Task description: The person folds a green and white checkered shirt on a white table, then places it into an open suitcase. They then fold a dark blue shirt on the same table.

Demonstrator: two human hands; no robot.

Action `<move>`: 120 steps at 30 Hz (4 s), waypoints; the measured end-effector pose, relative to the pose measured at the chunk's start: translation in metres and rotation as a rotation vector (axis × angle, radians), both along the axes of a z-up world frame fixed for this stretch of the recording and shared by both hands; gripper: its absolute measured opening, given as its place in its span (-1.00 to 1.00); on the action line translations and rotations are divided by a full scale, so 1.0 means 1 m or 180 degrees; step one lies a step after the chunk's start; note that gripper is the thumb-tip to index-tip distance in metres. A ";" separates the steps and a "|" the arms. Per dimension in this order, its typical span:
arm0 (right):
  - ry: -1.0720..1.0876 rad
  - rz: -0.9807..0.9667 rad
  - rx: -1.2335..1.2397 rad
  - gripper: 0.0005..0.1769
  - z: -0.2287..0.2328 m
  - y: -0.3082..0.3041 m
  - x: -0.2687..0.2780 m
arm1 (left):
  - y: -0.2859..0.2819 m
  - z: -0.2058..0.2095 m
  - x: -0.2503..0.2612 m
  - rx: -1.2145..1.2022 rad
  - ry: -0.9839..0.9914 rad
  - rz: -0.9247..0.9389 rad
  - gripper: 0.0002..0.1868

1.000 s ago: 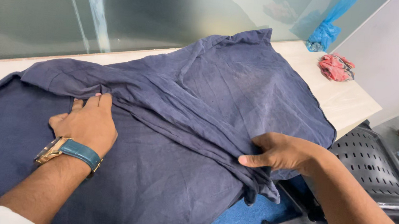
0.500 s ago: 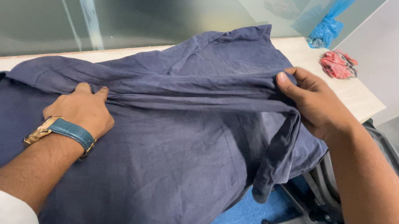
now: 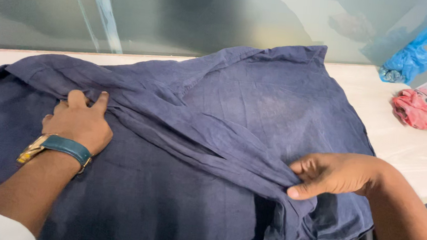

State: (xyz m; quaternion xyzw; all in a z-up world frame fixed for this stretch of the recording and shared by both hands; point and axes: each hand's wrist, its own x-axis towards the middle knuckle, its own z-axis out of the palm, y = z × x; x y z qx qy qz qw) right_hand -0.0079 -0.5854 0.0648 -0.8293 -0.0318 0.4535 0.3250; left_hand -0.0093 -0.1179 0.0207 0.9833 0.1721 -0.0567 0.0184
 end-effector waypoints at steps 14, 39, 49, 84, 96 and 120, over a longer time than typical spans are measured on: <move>-0.3572 0.0011 -0.0606 -0.29 0.058 -0.053 0.092 | -0.014 -0.030 0.009 0.0076 -0.0458 0.0505 -0.26; -0.3269 -0.1400 0.0543 -0.65 -0.001 -0.152 0.155 | 0.152 -0.133 0.124 -0.1413 -0.2309 -0.0079 -0.66; -0.3585 -0.0994 -0.0496 -0.57 0.042 -0.135 0.188 | 0.180 -0.139 0.152 -0.1974 -0.2705 0.0150 -0.68; -0.3974 -0.0238 -0.1516 -0.46 -0.073 -0.105 0.167 | -0.002 -0.058 0.070 -0.0059 -0.0451 0.0984 -0.10; -0.3345 -0.0387 -0.2069 -0.33 -0.051 -0.080 0.170 | 0.033 -0.069 0.069 0.0308 -0.0300 0.0258 0.08; -0.3869 0.1138 -0.0601 -0.36 -0.031 -0.033 0.269 | 0.136 -0.071 0.065 -0.0509 -0.2500 -0.0997 -0.41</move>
